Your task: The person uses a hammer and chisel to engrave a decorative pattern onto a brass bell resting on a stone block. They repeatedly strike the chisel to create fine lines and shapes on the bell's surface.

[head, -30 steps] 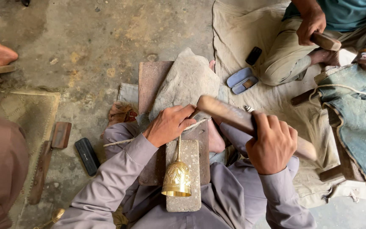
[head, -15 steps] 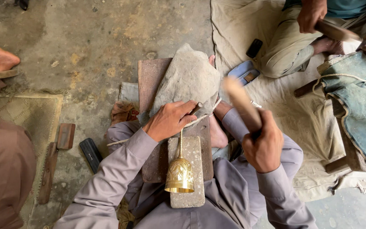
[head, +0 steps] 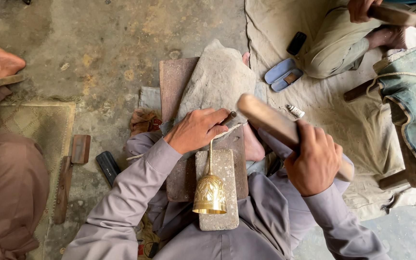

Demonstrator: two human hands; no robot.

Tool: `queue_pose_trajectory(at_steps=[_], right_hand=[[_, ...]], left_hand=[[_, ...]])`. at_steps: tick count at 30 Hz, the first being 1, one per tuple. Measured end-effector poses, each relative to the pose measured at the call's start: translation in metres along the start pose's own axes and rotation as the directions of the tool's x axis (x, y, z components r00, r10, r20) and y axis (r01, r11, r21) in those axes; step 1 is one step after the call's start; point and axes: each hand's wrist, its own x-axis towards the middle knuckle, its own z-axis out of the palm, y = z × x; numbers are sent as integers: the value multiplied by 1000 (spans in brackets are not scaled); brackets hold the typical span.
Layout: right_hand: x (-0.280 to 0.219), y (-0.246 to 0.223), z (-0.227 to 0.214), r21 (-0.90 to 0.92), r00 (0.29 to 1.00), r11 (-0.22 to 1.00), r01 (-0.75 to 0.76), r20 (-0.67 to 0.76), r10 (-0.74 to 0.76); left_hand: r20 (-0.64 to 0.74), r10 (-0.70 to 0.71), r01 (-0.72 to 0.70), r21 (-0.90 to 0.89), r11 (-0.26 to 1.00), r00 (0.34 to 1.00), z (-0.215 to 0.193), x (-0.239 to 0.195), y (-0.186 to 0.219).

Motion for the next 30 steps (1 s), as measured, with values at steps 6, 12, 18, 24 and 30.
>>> queue_pose_trajectory(at_steps=[6, 12, 18, 24, 30], right_hand=[[0, 3, -1, -38, 999, 999, 9, 54, -7], [13, -1, -10, 81, 1000, 997, 20, 19, -22], [36, -16, -24, 288, 995, 953, 91, -74, -73], [47, -31, -26, 36, 979, 980, 194, -79, -190], [48, -36, -24, 209, 993, 972, 109, -62, -98]], left_hand=[[-24, 19, -18, 27, 999, 1000, -1, -2, 1], [-241, -142, 130, -66, 989, 960, 8, -19, 1], [-345, -80, 82, -10, 997, 935, 22, -25, 2], [-343, -76, 102, 60, 993, 936, 23, -23, 1], [-337, -103, 105, -13, 994, 936, 18, -24, 8]])
